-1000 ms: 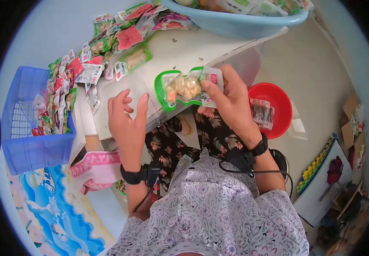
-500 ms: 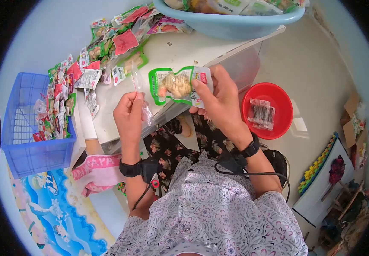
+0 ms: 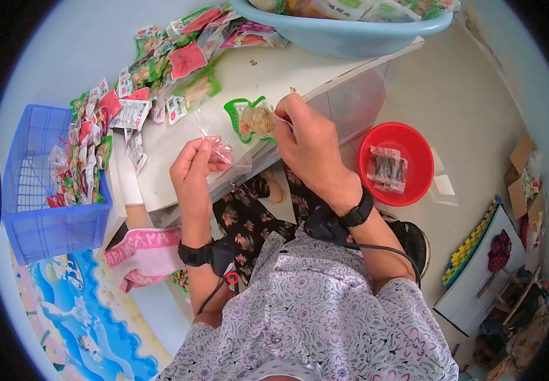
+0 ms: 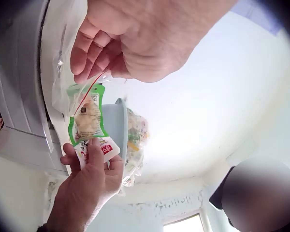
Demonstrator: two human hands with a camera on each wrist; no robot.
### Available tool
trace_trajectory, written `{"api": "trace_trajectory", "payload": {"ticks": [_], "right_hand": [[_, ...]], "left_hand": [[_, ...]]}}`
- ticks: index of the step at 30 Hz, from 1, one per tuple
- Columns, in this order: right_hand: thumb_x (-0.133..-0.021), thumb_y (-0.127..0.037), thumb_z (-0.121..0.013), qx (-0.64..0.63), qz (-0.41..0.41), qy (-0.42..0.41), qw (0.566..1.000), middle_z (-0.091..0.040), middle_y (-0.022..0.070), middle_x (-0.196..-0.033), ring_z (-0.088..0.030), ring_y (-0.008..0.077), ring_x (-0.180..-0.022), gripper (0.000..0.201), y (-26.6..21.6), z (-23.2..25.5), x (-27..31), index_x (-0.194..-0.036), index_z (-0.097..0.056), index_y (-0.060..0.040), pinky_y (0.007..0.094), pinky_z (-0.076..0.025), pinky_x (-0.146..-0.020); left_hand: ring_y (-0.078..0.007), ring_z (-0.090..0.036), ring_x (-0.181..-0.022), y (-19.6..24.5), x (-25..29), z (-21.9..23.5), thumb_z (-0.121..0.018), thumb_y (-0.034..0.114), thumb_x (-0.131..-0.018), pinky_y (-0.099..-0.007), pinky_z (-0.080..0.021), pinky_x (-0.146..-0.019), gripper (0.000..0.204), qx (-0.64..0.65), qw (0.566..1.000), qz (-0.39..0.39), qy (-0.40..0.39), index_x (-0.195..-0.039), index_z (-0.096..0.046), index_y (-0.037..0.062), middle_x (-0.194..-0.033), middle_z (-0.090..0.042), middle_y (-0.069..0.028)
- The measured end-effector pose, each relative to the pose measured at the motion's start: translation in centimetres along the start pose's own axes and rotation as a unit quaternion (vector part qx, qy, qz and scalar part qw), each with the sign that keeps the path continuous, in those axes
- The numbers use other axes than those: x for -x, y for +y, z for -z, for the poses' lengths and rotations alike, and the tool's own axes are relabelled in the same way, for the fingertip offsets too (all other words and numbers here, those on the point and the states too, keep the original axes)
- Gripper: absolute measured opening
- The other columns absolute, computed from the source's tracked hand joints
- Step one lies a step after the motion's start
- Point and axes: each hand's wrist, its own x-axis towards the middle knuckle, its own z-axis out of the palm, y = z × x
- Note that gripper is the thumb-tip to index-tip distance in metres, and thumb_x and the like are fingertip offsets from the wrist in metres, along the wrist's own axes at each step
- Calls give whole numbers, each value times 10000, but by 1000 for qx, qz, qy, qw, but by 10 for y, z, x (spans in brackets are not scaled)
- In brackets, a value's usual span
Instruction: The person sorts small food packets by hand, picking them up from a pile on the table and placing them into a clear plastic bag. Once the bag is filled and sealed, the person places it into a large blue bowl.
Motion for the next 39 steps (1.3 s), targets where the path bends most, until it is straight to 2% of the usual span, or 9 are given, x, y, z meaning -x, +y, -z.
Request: {"api": "trace_trajectory", "payload": {"ticks": [8, 17, 20, 23, 26, 30, 32, 35, 39], "right_hand": [[-926, 40, -674, -78, -65, 77, 992, -628, 108, -776, -696, 177, -641, 148, -14, 9, -5, -1015, -575, -24, 330, -513, -567], [-905, 14, -668, 8, 28, -44, 999, -633, 163, -807, -646, 342, -683, 150, -17, -14, 2, -1014, -575, -31, 394, -526, -624], [-936, 0, -659, -61, -51, -92, 993, -632, 134, -784, -665, 253, -659, 126, -14, -11, 0, -1008, -558, -20, 399, -531, -605], [-977, -22, -681, -209, -214, -104, 948, -691, 64, -878, -634, 44, -702, 139, -13, -11, -14, -1046, -562, -1, 259, -453, -486], [-995, -35, -640, -236, -244, -136, 931, -612, 47, -768, -577, 63, -671, 118, -18, -20, -29, -998, -530, 7, 314, -470, -521], [-1003, -49, -593, -194, -175, -240, 935, -620, 75, -759, -582, 95, -627, 96, 2, -39, -36, -996, -523, 17, 327, -455, -523], [-1006, -57, -562, -229, -142, -258, 928, -626, 98, -744, -606, 125, -599, 92, 17, -52, -34, -983, -522, 23, 348, -460, -532], [-992, -62, -543, -149, -179, -348, 908, -622, 132, -718, -655, 188, -608, 98, -5, -43, -46, -974, -529, 33, 360, -473, -569], [-945, -167, -657, 118, -75, -320, 937, -677, 154, -796, -679, 318, -692, 147, -32, -36, -51, -957, -635, -23, 429, -499, -635]], "left_hand": [[-58, -603, -689, -21, -11, 1, -660, 148, -1027, -217, -503, -616, 155, -31, 999, -18, 1, -1003, -701, 1, -841, -696, -26], [-53, -578, -667, -3, -1, -11, -599, 154, -1066, -217, -460, -569, 139, -84, 993, -75, 28, -1054, -646, 24, -824, -655, -10], [-51, -578, -691, -4, -6, -8, -582, 151, -1074, -214, -465, -600, 142, -61, 993, -103, 17, -1061, -635, 20, -833, -649, -9], [-50, -580, -716, 2, -3, -13, -578, 136, -1074, -212, -473, -633, 129, -61, 992, -109, 0, -1073, -633, 20, -859, -653, -10], [-59, -585, -725, 6, 2, -22, -577, 114, -1070, -220, -486, -648, 113, -116, 980, -157, -25, -1079, -626, 13, -872, -652, -15], [-146, -624, -687, 3, 1, -24, -600, 104, -1045, -286, -514, -643, 90, -118, 975, -183, -32, -1061, -621, 18, -848, -665, -87], [-102, -604, -721, 4, 1, -19, -582, 98, -1058, -263, -515, -669, 100, -101, 982, -156, -37, -1064, -619, 5, -869, -651, -48], [-118, -598, -713, 0, 1, -9, -589, 95, -1047, -279, -510, -666, 95, -115, 981, -157, -26, -1059, -620, 6, -858, -644, -56], [-223, -626, -677, -3, 6, -2, -610, 92, -1020, -349, -503, -633, 77, -143, 974, -173, 4, -1057, -612, 25, -823, -641, -116]]}}
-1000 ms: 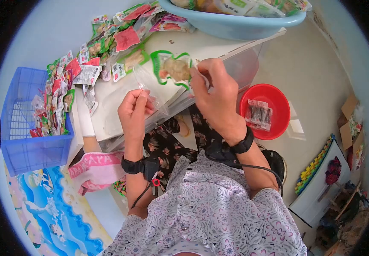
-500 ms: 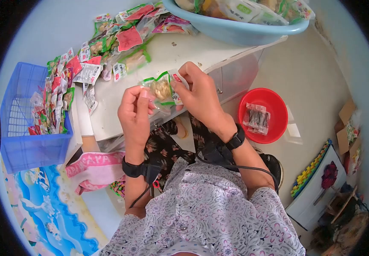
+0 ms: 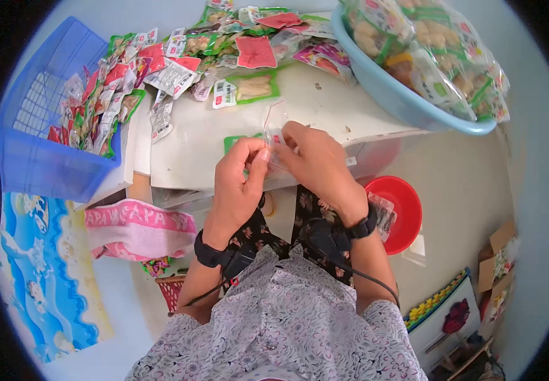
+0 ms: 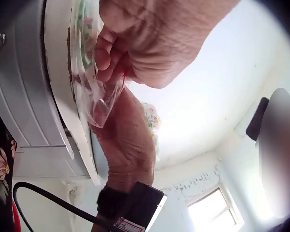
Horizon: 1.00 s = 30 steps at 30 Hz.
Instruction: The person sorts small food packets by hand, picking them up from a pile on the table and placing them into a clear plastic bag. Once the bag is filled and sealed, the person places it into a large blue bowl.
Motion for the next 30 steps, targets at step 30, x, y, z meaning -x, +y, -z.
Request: {"api": "trace_trajectory", "payload": {"ticks": [30], "right_hand": [[-1012, -54, -622, -211, 23, -49, 976, -748, 70, -972, -712, 99, -731, 164, 8, -2, -54, -1155, -675, 6, 224, -486, -549]], "left_hand": [[-89, -591, -714, -46, -8, 16, -580, 82, -1042, -252, -493, -674, 82, 148, 987, 46, 46, -1055, -594, 2, -815, -627, -27]]}}
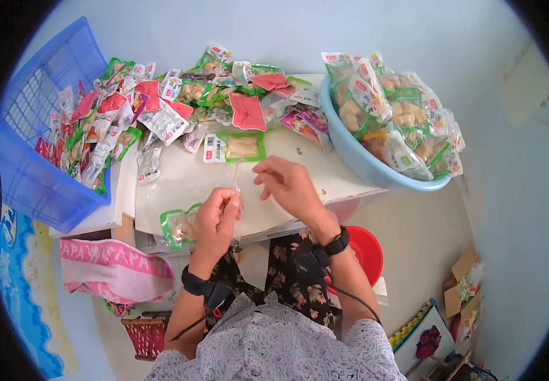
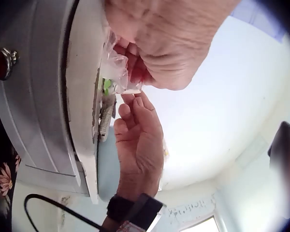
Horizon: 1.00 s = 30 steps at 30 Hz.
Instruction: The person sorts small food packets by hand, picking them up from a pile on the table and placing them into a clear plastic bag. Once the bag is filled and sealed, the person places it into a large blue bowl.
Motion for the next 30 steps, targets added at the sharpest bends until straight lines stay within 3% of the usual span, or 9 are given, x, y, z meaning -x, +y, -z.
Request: {"api": "trace_trajectory", "payload": {"ticks": [3, 9, 12, 13, 18, 19, 22, 25, 30], "right_hand": [[-1014, -55, -622, 32, -1, 7, 999, -739, 69, -960, -712, 100, -744, 168, 2, 21, -20, -1162, -678, 3, 221, -486, -558], [-1005, -36, -613, 164, 62, -27, 984, -723, 68, -962, -702, 118, -801, 151, -22, 36, -71, -1118, -687, 31, 254, -525, -649], [-934, -71, -632, 212, 120, -16, 970, -695, 130, -800, -697, 189, -715, 133, -42, 30, -106, -979, -680, 44, 345, -520, -657], [-920, -96, -641, 256, 186, -15, 949, -679, 156, -781, -692, 253, -719, 130, -44, 27, -121, -964, -676, 22, 385, -501, -649], [-902, -113, -626, 342, 253, -39, 904, -704, 195, -853, -687, 362, -804, 135, -62, -13, -191, -975, -695, -21, 464, -516, -693], [-899, -118, -624, 368, 266, -40, 890, -711, 200, -873, -688, 381, -826, 145, -61, -21, -205, -984, -699, -28, 481, -521, -707], [-883, -155, -639, 431, 260, -48, 863, -715, 208, -919, -690, 411, -891, 169, -48, -45, -248, -984, -697, -33, 531, -524, -752], [-916, -203, -684, 547, 200, -59, 811, -743, 159, -1038, -709, 370, -980, 298, -41, -65, -281, -1180, -671, -64, 487, -546, -802], [-851, -303, -776, 562, 135, -59, 814, -716, 171, -1189, -679, 372, -1108, 537, -37, -89, -301, -1317, -616, -91, 509, -528, -887]], "left_hand": [[-68, -580, -727, 4, 2, 2, -562, 65, -1044, -241, -496, -692, 72, -62, 998, 5, -20, -1035, -580, -4, -833, -609, -10], [-67, -577, -720, 3, 2, 10, -569, 79, -1038, -235, -478, -670, 81, 10, 997, 19, -70, -1022, -581, 1, -806, -598, -3], [-72, -570, -693, 1, 2, 10, -591, 85, -1028, -241, -470, -638, 81, -11, 997, 9, -77, -1005, -595, 7, -790, -609, -13], [-73, -569, -686, 1, 2, 9, -596, 87, -1025, -244, -469, -631, 82, -15, 997, 1, -74, -1001, -599, 9, -786, -612, -16], [-142, -607, -623, 2, -1, 10, -637, 85, -986, -290, -470, -591, 74, -34, 997, -43, -60, -993, -620, 13, -758, -639, -66], [-198, -626, -605, 2, -1, 10, -645, 84, -968, -315, -475, -584, 70, -44, 996, -56, -55, -988, -627, 19, -765, -645, -98], [-240, -632, -604, 5, -2, 12, -645, 91, -965, -337, -477, -581, 67, -63, 994, -77, -51, -981, -632, 27, -777, -645, -115], [-275, -636, -616, 4, -1, 12, -643, 96, -968, -369, -473, -579, 62, -52, 994, -74, -61, -973, -630, 36, -790, -645, -120], [-285, -637, -630, 3, -1, 15, -642, 73, -956, -388, -463, -591, 50, -48, 993, -87, -70, -984, -609, 49, -808, -640, -112]]}}
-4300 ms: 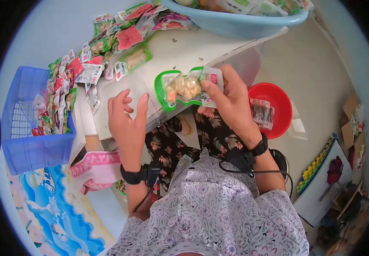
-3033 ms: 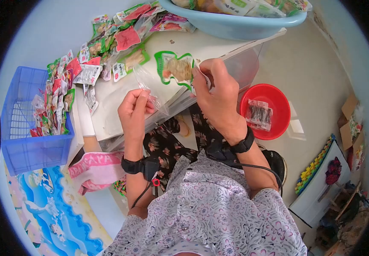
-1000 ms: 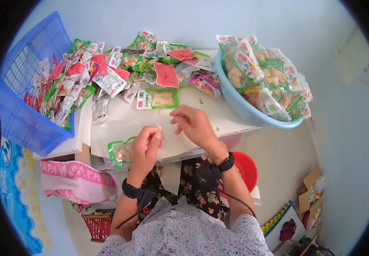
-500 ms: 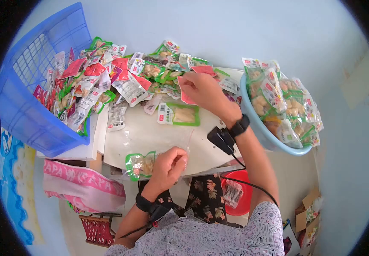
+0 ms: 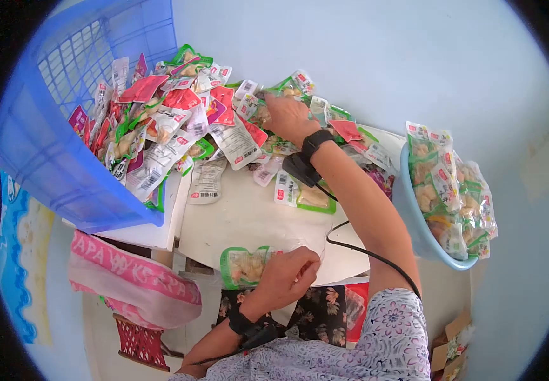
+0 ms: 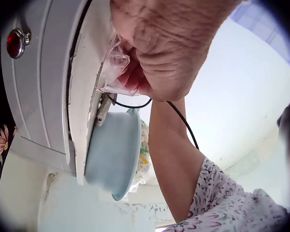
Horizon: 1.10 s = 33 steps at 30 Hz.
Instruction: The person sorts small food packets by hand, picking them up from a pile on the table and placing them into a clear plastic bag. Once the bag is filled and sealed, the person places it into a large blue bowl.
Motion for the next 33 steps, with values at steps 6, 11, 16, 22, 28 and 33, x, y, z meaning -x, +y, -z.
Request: {"api": "trace_trajectory", "payload": {"ticks": [6, 11, 16, 22, 28, 33], "right_hand": [[-735, -399, -852, -48, -51, 0, 998, -718, 173, -1193, -682, 358, -1121, 681, 7, 3, 5, -1305, -640, -93, 471, -532, -924], [-704, -411, -851, -45, -60, -60, 995, -737, 190, -1085, -694, 378, -1059, 592, 17, 23, 23, -1143, -710, -40, 468, -546, -886], [-720, -410, -840, -51, -9, 16, 999, -742, 211, -964, -689, 427, -900, 531, 15, 56, 63, -1049, -723, -10, 494, -546, -810], [-751, -313, -858, -199, -18, 9, 980, -718, 169, -807, -695, 272, -736, 432, -4, 141, 172, -1004, -730, 14, 416, -547, -712], [-896, -173, -798, -518, -114, 101, 842, -711, -12, -838, -487, 14, -575, 276, -5, 86, 313, -1100, -742, 4, 235, -306, -464], [-964, -267, -726, -688, -285, 95, 660, -702, 32, -781, -508, 59, -531, 256, -18, 34, 387, -994, -726, -12, 236, -340, -452]], "left_hand": [[-293, -641, -636, 1, -1, 2, -638, 66, -953, -404, -466, -603, 49, -10, 1000, -9, -1, -984, -604, 51, -802, -635, -114], [-298, -649, -646, -2, -1, -3, -642, 93, -955, -391, -477, -610, 52, -9, 1000, -8, 3, -968, -617, 49, -808, -642, -122], [-288, -645, -644, -2, 0, -1, -635, 100, -959, -375, -484, -603, 64, -45, 999, -6, -1, -983, -631, 41, -808, -652, -126], [-162, -613, -634, -1, 2, -4, -631, 95, -976, -304, -483, -604, 84, -17, 999, 35, -6, -998, -633, 14, -762, -642, -80], [-70, -595, -687, 2, 2, -3, -606, 86, -1011, -236, -484, -623, 99, 123, 986, 115, -23, -969, -617, -4, -775, -633, -16], [-62, -569, -660, 6, 6, -5, -594, 92, -1008, -237, -464, -616, 99, 147, 982, 117, -35, -962, -596, 5, -766, -620, -9]]}}
